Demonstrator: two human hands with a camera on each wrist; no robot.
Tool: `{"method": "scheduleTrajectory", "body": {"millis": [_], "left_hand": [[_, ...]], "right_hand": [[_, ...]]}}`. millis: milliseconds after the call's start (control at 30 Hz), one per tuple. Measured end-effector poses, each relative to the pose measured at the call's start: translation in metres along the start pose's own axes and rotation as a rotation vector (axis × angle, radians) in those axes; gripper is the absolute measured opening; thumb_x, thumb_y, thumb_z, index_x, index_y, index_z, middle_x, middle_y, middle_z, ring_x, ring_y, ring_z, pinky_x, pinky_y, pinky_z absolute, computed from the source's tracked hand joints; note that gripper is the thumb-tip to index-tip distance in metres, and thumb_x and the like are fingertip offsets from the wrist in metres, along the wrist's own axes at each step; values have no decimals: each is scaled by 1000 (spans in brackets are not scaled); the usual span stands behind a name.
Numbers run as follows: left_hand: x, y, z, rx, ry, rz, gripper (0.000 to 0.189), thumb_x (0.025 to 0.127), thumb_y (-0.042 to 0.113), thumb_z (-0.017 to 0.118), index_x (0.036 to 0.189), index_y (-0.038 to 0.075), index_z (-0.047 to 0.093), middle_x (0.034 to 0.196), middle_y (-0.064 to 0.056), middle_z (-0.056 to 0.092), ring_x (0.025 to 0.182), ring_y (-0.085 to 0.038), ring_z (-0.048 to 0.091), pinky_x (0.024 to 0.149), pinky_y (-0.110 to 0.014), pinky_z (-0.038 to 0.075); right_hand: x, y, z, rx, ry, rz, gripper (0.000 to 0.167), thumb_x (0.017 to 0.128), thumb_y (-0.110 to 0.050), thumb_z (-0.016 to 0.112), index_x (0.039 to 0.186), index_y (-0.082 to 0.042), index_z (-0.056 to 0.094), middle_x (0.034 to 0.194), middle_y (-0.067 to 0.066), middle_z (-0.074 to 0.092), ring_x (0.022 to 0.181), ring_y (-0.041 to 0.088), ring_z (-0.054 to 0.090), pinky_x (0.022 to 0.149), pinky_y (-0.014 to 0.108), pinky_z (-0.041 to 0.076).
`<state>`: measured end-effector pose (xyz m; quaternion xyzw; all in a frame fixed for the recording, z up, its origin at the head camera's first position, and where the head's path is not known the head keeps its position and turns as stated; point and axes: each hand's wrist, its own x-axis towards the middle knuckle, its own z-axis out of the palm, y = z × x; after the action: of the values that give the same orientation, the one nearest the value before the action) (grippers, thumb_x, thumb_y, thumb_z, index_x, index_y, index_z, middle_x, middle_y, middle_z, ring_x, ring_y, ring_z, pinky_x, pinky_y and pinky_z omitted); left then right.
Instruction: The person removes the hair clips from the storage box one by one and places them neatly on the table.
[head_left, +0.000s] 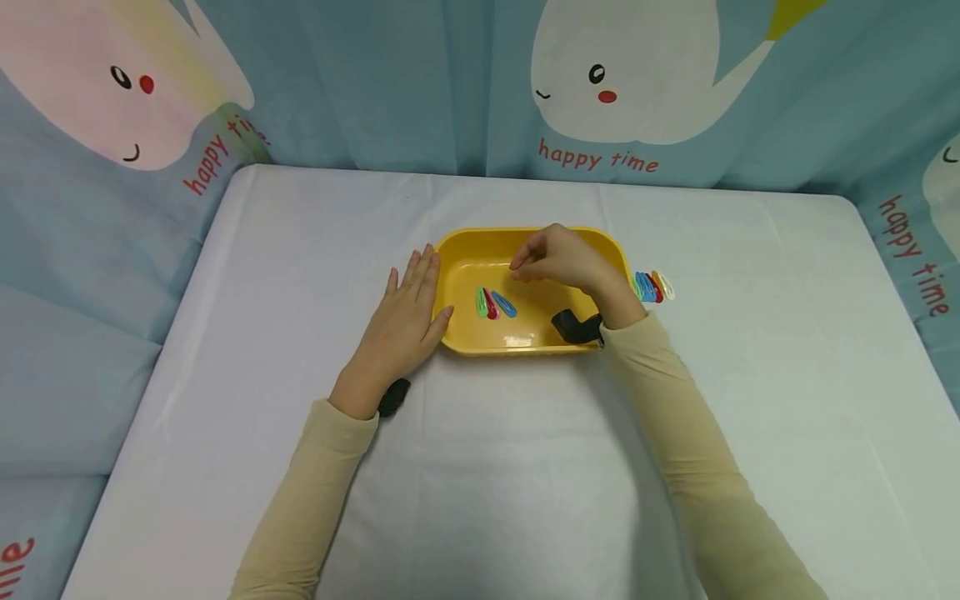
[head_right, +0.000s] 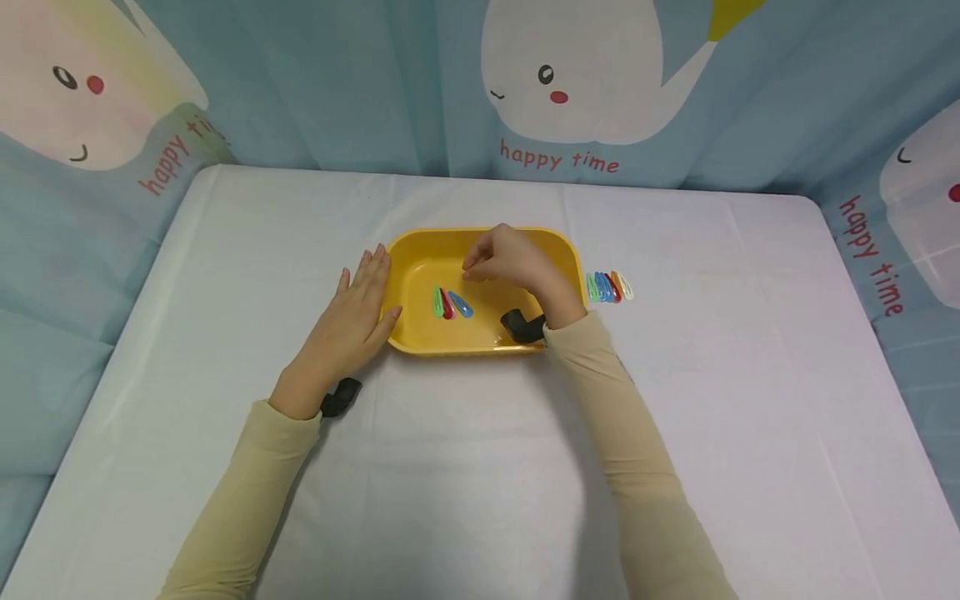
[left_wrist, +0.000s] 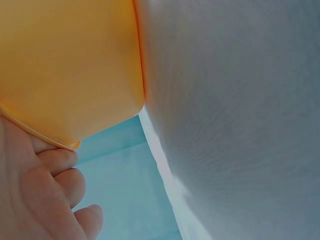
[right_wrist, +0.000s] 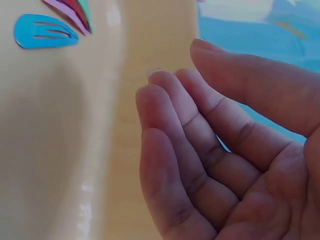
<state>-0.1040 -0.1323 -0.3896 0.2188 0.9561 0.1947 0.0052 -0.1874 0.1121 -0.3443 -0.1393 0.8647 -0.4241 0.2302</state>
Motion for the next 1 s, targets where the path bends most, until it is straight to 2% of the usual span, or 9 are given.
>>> {"method": "scheduleTrajectory", "body": {"millis": [133, 267, 500, 1000], "left_hand": [[1, 0, 0, 3, -6, 0, 67, 102, 33, 36, 149, -4, 5, 157, -14, 0, 143, -24, -3, 113, -49, 2], [1, 0, 0, 10, -14, -4, 68, 101, 33, 35, 149, -3, 4, 157, -14, -1, 143, -24, -4, 113, -48, 1], [1, 0, 0, 12, -10, -7, 68, 101, 34, 36, 149, -3, 5, 157, -14, 0, 144, -26, -1, 113, -48, 1], [0, -1, 2, 6, 3, -1, 68, 101, 33, 35, 149, -3, 4, 157, -14, 0, 144, -26, -1, 113, -48, 2]], "right_hand": [[5, 0, 4, -50, -27, -10, 9, 83, -5, 69, 87, 3, 70, 80, 9, 68, 75, 23, 58, 69, 27, 48], [11, 2, 6, -97, -61, -12, 9, 83, -5, 70, 87, 2, 71, 79, 8, 68, 72, 20, 56, 66, 26, 46], [17, 3, 8, -81, -116, 30, 9, 82, -3, 69, 87, 4, 70, 76, 7, 68, 71, 18, 54, 67, 25, 45], [29, 12, 14, -113, -218, 52, 12, 77, -1, 74, 88, 5, 70, 74, 5, 65, 66, 16, 51, 61, 22, 42]]}}
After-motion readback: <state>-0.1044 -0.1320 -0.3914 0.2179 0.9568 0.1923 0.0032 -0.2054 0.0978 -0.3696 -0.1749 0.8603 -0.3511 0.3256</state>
